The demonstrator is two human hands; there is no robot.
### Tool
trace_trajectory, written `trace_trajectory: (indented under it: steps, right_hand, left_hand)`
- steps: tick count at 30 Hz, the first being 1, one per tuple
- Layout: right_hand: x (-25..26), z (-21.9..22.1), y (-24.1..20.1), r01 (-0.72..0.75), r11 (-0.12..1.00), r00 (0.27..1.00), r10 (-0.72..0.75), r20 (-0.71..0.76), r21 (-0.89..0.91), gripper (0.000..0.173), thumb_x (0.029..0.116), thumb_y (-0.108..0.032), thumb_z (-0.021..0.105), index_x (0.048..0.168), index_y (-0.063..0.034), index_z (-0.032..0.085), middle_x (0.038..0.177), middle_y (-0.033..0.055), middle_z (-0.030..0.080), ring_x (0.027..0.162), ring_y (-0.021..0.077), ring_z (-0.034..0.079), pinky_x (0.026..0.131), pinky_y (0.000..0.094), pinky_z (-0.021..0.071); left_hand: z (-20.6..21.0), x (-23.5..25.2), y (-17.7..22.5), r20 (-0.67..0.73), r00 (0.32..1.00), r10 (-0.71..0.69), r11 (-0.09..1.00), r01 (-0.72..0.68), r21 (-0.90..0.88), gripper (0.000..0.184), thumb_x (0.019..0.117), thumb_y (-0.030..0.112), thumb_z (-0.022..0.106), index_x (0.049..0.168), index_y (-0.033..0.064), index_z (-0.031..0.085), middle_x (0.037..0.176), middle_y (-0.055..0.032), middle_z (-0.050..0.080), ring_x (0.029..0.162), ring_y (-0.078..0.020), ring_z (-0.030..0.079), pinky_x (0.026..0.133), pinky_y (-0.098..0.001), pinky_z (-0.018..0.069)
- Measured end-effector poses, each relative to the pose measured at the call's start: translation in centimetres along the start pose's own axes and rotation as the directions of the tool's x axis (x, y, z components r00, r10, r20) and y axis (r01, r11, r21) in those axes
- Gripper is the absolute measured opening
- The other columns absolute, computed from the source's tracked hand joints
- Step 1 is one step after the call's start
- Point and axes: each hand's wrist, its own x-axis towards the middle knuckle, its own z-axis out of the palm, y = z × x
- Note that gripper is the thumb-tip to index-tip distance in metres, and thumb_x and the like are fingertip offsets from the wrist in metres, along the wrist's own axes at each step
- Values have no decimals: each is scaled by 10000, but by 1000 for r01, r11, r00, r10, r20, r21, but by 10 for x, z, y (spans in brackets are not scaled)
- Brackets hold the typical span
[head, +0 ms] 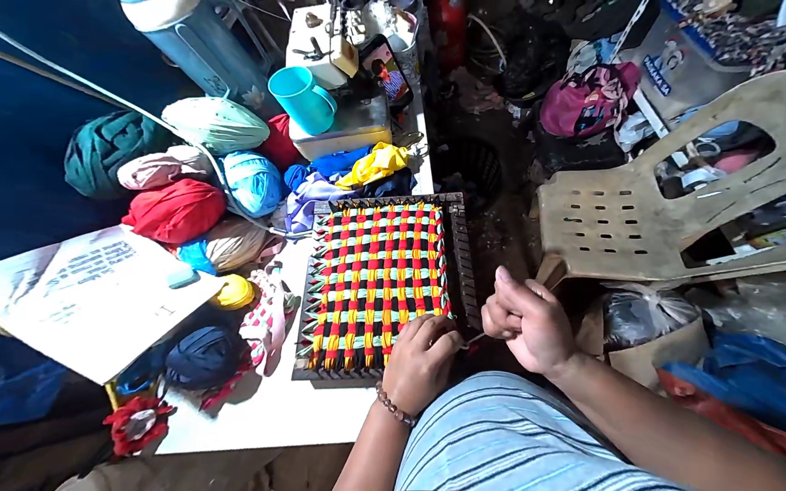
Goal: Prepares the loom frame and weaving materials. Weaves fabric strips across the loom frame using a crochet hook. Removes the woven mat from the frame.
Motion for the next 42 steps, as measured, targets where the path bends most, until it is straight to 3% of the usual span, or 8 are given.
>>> trace_trajectory:
  steps: [2, 6, 12, 17, 20, 29, 35, 42]
  right_hand:
    - [3, -1, 1, -4, 1000, 1000, 4, -7, 13, 553, 1060, -210, 317, 510, -230, 364, 446, -105, 348, 416, 5, 356, 466, 187, 327]
    - [9, -32, 23, 54, 978, 987, -82, 136, 201, 508, 1013, -331, 510, 515, -246, 467, 479, -132, 388, 453, -5, 414, 507, 187, 374]
    - [11, -59, 33, 33, 850, 969, 101, -224, 526, 660, 1108, -394, 200, 500, -212, 377, 406, -67, 359, 357, 74, 407, 430, 253, 420]
    - [11, -22, 1, -73, 905, 877, 258, -405, 418, 617, 1129, -371, 278, 541, -190, 326, 411, -45, 338, 354, 88, 389, 430, 243, 416]
    - [7, -2, -9, -90, 942, 886, 224, -406, 324, 576, 1129, -378, 332, 589, -179, 367, 450, -48, 346, 396, 88, 403, 476, 234, 434]
    - [-2, 1, 4, -14, 954, 885, 153, -441, 301, 355, 1119, -204, 377, 790, -135, 490, 513, -43, 399, 455, 87, 460, 555, 234, 496]
    - [0, -1, -7, -114, 957, 829, 239, -506, 267, 341, 1108, -211, 441, 789, -114, 509, 499, -30, 410, 436, 98, 471, 522, 246, 504]
    - [5, 14, -19, -132, 990, 936, 110, -333, -44, 151, 1046, -20, 516, 933, -93, 447, 697, 10, 507, 592, 98, 532, 622, 245, 516]
  left_hand:
    - [0, 1, 0, 8, 1000, -6, 1000, 6, -10, 156, 1002, 187, 565, 985, 165, 718, 1067, -65, 729, 1058, -227, 692, 925, -360, 569]
    - [0, 1, -1, 12, 1000, -8, 1000, 9, -18, 160, 996, 170, 558, 967, 137, 712, 1041, -62, 734, 1047, -218, 696, 943, -342, 565]
    - [2, 2, 0, 16, 1000, 1, 1000, 0, -30, 157, 995, 190, 578, 958, 142, 723, 1045, -61, 733, 1041, -215, 694, 928, -350, 567]
    - [0, 0, 0, 10, 999, 32, 999, -31, -37, 143, 943, 308, 666, 880, 198, 731, 1079, -40, 729, 1056, -204, 677, 928, -341, 549]
    - [1, 2, 2, 8, 1000, 13, 999, -12, -33, 169, 945, 343, 679, 897, 200, 754, 1106, -36, 729, 1069, -194, 671, 945, -341, 539]
    - [4, 2, 4, -55, 998, -12, 998, 9, -56, 92, 943, 215, 620, 912, 168, 693, 1099, -47, 694, 1047, -164, 649, 967, -306, 510]
    - [3, 2, 6, -40, 998, -45, 998, 43, -42, 121, 964, 254, 598, 923, 183, 686, 1100, -38, 691, 1054, -173, 645, 957, -318, 508]
    - [0, 9, 3, 56, 996, -65, 985, 73, -159, 211, 992, 142, 580, 1110, 139, 756, 1124, -99, 723, 1084, -251, 681, 948, -419, 553]
